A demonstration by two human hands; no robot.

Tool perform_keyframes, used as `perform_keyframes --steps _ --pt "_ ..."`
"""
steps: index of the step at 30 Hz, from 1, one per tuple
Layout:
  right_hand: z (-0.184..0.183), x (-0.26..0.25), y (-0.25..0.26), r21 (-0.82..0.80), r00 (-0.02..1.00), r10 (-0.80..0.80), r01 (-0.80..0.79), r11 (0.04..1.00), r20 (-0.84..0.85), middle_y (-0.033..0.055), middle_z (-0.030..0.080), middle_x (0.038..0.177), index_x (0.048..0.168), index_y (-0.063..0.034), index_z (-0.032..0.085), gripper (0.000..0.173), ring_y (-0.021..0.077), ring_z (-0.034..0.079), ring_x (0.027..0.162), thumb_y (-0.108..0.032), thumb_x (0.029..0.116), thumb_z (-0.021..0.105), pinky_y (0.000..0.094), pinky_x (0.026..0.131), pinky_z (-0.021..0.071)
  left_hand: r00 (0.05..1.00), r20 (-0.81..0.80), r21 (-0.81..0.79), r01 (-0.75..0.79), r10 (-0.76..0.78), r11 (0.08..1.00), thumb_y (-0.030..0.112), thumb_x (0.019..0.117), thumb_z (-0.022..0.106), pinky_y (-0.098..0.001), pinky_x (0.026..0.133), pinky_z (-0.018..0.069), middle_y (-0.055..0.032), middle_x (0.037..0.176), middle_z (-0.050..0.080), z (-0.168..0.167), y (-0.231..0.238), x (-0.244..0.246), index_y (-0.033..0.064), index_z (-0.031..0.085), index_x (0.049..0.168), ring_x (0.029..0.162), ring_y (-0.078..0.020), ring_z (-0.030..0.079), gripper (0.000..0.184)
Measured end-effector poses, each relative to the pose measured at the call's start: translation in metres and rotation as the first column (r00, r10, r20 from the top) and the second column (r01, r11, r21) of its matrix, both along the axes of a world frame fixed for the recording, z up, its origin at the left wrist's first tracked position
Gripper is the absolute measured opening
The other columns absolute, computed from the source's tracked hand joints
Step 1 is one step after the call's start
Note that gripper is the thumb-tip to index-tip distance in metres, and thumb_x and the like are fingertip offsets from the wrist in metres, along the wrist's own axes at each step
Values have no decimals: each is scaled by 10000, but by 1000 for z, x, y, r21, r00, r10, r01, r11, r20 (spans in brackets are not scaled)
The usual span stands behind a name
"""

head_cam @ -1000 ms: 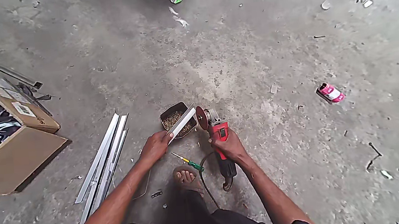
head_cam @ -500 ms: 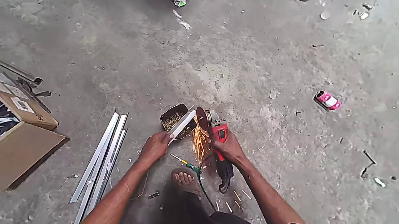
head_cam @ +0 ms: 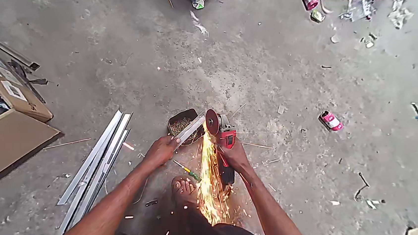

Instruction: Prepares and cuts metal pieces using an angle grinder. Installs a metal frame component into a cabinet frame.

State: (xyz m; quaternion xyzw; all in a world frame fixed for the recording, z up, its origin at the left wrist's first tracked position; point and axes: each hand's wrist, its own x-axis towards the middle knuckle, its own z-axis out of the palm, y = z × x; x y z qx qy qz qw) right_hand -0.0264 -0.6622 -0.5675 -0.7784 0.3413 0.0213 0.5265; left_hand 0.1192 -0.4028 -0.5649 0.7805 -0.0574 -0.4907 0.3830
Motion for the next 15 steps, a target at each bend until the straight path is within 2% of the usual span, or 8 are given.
perform_keyframes --steps 4,7,9,12,15 --pt "0 4 2 23 999 -26 25 999 28 38 725 950 1188 -29 621 558 106 712 842 -261 734 848 322 779 617 999 -29 -24 -26 25 999 492 1080 442 -305 436 455 -31 669 592 1 0 -2 124 658 1077 461 -135 519 427" --pt "-1 6 2 18 1000 -25 25 1000 13 42 729 953 1195 -32 617 583 117 718 840 -308 738 850 339 774 623 997 -64 -21 -42 40 999 489 1084 434 -296 435 450 -28 669 578 1 -1 -1 122 654 1111 454 -131 499 429" --pt "-4 6 2 -4 999 -30 30 1000 -13 46 718 946 1192 -39 610 611 129 713 827 -349 723 851 356 765 620 997 -63 -39 -51 48 998 475 1088 435 -290 427 443 -25 658 569 -1 0 -1 113 651 1084 447 -127 492 422" --pt "-9 7 0 -29 999 -20 19 999 -31 56 727 987 1236 -37 606 655 130 718 872 -370 729 853 362 812 618 996 -76 -41 -59 55 997 472 1088 432 -301 435 448 -31 662 568 -2 -1 0 103 644 1073 455 -135 497 426" --pt "-5 9 2 -24 999 -19 18 1000 -45 54 723 951 1227 -38 602 641 137 718 821 -369 732 840 375 768 624 994 -91 -60 -63 57 996 464 1089 441 -286 420 426 -21 644 547 -2 -1 -1 106 645 1052 440 -123 471 413"
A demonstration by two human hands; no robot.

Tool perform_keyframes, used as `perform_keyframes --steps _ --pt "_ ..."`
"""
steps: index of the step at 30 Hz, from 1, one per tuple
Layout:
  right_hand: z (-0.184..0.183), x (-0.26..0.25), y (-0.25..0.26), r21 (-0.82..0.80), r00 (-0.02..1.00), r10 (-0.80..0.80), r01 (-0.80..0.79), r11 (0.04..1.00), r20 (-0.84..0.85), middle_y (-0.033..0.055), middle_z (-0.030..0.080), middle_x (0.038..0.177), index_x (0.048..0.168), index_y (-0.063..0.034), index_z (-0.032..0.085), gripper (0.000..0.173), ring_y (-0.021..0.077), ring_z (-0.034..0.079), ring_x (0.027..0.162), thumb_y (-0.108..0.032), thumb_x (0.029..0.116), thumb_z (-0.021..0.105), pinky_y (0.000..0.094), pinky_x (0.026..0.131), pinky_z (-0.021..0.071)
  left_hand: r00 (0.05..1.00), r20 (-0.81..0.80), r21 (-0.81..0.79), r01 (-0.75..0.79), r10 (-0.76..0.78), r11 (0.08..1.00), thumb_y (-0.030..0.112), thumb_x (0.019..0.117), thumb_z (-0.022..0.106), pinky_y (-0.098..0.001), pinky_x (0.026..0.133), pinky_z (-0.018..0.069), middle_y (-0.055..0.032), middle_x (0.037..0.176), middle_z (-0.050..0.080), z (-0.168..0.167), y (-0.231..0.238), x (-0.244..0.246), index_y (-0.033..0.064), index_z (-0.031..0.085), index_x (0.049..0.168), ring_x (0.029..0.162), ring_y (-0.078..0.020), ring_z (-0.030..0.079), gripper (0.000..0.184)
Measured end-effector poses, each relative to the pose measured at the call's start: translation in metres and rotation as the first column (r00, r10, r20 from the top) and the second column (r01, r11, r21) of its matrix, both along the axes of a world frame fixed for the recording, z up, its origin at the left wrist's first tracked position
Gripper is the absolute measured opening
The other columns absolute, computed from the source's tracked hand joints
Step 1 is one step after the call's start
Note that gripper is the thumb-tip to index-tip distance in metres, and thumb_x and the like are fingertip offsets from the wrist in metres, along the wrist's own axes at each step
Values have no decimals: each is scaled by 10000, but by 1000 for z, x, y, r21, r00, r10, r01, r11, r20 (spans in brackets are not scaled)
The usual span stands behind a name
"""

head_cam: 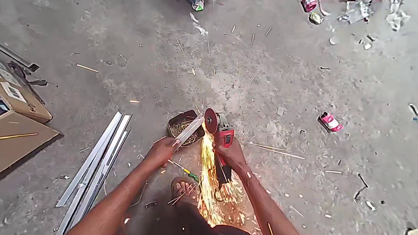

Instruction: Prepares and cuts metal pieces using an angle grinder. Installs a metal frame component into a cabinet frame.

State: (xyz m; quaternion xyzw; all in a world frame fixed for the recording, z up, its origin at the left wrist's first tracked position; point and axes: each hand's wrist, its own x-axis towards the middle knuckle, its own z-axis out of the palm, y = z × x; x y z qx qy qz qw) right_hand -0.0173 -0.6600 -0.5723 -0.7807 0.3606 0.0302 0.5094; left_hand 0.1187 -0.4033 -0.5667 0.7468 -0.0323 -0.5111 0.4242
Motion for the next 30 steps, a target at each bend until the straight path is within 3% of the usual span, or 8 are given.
perform_keyframes --steps 10,30 --pt "-13 -2 -3 26 1000 27 -27 999 0 53 728 923 1208 -38 604 636 157 728 795 -360 718 848 392 746 635 990 -130 -62 -59 51 996 421 1096 450 -246 380 401 -8 631 532 0 0 4 84 619 1037 403 -100 438 382" --pt "5 -3 -3 29 1000 23 -23 999 19 46 726 933 1190 -33 611 604 128 720 822 -349 729 839 356 770 624 994 -96 -43 -50 46 998 432 1097 443 -245 380 406 -8 640 536 4 0 1 92 611 1030 405 -99 444 385"
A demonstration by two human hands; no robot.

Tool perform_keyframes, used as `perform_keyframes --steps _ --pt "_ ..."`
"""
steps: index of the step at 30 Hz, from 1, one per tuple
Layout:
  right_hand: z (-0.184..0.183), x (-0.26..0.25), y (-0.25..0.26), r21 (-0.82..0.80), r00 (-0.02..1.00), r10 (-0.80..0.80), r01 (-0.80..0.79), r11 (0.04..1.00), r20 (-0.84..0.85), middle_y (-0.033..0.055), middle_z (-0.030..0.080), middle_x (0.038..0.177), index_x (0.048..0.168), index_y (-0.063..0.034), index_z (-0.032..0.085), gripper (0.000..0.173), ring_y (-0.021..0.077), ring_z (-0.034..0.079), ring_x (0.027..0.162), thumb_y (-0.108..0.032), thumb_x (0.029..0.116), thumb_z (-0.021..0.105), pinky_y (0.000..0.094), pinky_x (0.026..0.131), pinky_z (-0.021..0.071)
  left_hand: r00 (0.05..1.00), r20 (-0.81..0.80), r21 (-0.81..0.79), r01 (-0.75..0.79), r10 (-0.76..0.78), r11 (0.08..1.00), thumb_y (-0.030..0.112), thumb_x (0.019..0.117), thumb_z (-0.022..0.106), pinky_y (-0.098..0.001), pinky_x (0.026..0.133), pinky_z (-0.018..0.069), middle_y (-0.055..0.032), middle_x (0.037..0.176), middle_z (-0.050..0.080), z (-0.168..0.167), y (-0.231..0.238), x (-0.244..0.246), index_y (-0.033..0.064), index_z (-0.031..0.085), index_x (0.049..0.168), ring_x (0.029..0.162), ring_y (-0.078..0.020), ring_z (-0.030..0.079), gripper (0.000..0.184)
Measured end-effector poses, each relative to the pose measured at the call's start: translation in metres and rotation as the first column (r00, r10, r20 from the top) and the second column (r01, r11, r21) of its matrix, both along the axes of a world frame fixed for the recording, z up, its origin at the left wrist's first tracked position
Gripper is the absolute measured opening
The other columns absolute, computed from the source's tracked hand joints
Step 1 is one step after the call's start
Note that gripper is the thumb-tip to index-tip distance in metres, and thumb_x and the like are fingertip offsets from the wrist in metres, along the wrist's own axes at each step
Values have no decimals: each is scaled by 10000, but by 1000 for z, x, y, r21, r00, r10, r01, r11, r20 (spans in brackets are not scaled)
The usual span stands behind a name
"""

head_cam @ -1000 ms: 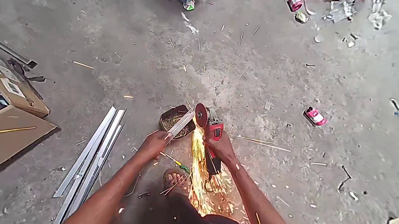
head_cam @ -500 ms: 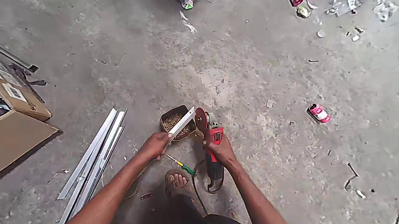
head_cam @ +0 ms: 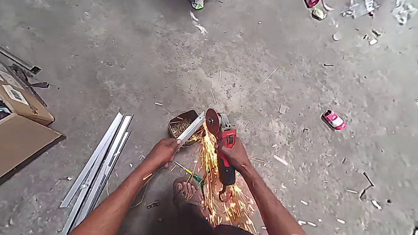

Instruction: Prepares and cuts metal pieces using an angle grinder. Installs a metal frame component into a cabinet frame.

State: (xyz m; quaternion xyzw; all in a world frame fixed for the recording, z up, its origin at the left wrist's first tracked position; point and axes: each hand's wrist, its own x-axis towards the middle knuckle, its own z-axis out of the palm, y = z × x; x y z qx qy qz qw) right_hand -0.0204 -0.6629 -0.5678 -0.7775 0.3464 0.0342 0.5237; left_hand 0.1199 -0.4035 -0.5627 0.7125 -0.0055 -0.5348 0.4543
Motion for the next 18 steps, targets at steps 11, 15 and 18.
perform_keyframes --steps 11,15,18 --pt "5 10 6 -22 999 -26 26 999 -26 59 714 960 1206 -18 611 531 117 703 837 -257 777 813 337 779 605 1000 -5 0 -2 2 1000 423 1095 451 -245 381 401 -11 648 537 -3 0 0 95 608 1059 408 -102 442 366" --pt "4 14 8 -67 997 -33 28 997 -77 91 711 1028 1268 -8 587 590 145 698 903 -286 804 820 368 842 588 1000 -7 0 -13 13 1000 429 1092 457 -249 384 390 -1 621 506 -3 0 0 101 601 1043 410 -100 434 362" --pt "6 18 10 -62 999 -30 28 998 -41 78 700 1018 1242 -2 600 547 103 680 906 -251 805 814 317 841 575 1000 6 13 9 -9 1000 425 1095 447 -259 403 404 -12 639 503 -2 0 1 95 615 1073 428 -106 440 370"
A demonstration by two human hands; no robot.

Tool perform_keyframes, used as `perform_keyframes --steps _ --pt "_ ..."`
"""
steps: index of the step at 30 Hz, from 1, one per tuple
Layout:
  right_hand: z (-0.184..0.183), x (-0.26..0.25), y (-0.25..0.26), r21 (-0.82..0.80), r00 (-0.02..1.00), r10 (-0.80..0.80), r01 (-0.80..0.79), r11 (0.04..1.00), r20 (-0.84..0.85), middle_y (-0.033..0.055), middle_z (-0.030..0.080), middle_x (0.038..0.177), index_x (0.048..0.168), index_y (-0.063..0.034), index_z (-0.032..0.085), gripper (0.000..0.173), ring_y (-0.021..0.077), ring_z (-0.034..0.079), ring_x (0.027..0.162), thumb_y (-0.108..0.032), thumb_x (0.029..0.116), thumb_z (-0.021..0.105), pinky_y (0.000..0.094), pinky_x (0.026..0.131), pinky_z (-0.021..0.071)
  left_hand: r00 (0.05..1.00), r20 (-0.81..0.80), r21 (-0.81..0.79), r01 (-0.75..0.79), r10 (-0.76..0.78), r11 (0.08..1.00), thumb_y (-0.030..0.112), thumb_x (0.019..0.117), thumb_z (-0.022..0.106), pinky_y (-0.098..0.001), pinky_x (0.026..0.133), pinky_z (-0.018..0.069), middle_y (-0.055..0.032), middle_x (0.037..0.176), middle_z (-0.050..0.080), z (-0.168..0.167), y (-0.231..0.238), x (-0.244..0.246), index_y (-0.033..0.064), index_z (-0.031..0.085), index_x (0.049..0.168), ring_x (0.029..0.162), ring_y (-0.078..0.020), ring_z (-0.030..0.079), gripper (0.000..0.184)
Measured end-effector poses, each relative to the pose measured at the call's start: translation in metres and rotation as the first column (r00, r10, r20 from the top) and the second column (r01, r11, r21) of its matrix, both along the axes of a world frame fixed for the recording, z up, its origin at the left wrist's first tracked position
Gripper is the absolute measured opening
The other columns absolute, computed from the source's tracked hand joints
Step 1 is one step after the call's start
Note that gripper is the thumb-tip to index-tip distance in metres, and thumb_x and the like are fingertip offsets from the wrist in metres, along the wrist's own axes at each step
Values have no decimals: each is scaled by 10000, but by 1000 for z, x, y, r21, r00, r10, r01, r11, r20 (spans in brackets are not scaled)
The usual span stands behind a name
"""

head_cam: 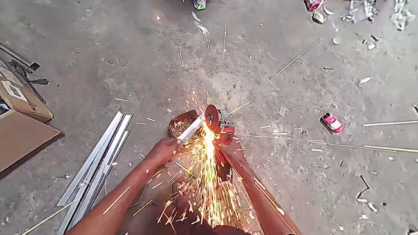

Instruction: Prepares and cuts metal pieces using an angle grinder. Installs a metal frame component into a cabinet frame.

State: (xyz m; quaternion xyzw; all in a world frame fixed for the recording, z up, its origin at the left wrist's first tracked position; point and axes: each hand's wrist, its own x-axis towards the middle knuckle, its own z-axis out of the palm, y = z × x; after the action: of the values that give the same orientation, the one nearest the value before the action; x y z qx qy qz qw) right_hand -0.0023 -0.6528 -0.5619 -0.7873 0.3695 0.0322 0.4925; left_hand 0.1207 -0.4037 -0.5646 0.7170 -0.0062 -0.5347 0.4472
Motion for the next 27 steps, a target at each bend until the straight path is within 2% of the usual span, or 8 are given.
perform_keyframes --steps 3,7,9,11,14,19,22,27 --pt "-6 0 1 12 998 -24 23 1000 61 68 703 982 1210 -1 606 506 102 689 876 -217 795 797 312 805 589 1000 24 -5 8 -8 1000 402 1091 466 -259 437 389 1 648 493 0 0 0 98 616 1057 460 -97 431 341" --pt "-7 2 3 -5 999 -30 30 1000 -18 113 705 1061 1284 10 578 604 156 688 949 -248 802 835 364 881 571 1000 15 19 -15 15 1000 399 1086 479 -255 405 406 -10 661 519 1 -1 -1 100 632 1059 438 -102 448 337" --pt "-12 0 3 30 998 -33 32 999 54 73 711 985 1227 -9 599 545 125 700 868 -243 794 832 337 813 598 999 5 -1 -34 34 999 415 1086 477 -256 388 388 -7 611 502 -2 -1 -3 101 616 1040 413 -105 433 347" --pt "-18 -4 3 43 992 -23 18 999 122 52 718 940 1200 -10 610 565 112 707 824 -313 769 814 332 764 615 1000 1 4 -29 29 1000 447 1085 465 -266 399 403 -16 639 492 -4 0 -4 104 607 1073 429 -116 440 371" --pt "-15 -3 5 14 999 -31 30 999 43 58 703 947 1195 -27 614 562 130 692 836 -328 764 811 364 781 593 999 -5 -2 -41 41 999 437 1090 456 -259 400 386 -19 636 510 -2 0 -5 96 608 1083 433 -112 438 374" --pt "-19 -5 7 7 999 -36 36 999 39 70 715 988 1233 -20 602 600 136 703 876 -319 766 831 373 824 599 999 -27 -27 -37 36 999 438 1094 445 -265 386 407 -12 606 484 -4 0 -4 92 606 1061 411 -117 435 383" --pt "-23 -8 7 2 999 -23 23 1000 32 63 714 953 1205 -22 610 603 144 706 843 -353 753 832 381 795 605 998 -43 -30 -52 51 998 430 1095 445 -255 388 402 -14 625 518 -6 0 -4 92 601 1051 410 -108 441 375" --pt "-18 -7 6 62 999 -38 37 997 10 65 719 915 1190 -31 602 575 164 723 787 -318 740 816 400 746 628 997 -60 -55 -42 39 998 419 1102 433 -247 371 399 -9 590 504 -4 0 -3 81 605 1015 387 -107 433 389"
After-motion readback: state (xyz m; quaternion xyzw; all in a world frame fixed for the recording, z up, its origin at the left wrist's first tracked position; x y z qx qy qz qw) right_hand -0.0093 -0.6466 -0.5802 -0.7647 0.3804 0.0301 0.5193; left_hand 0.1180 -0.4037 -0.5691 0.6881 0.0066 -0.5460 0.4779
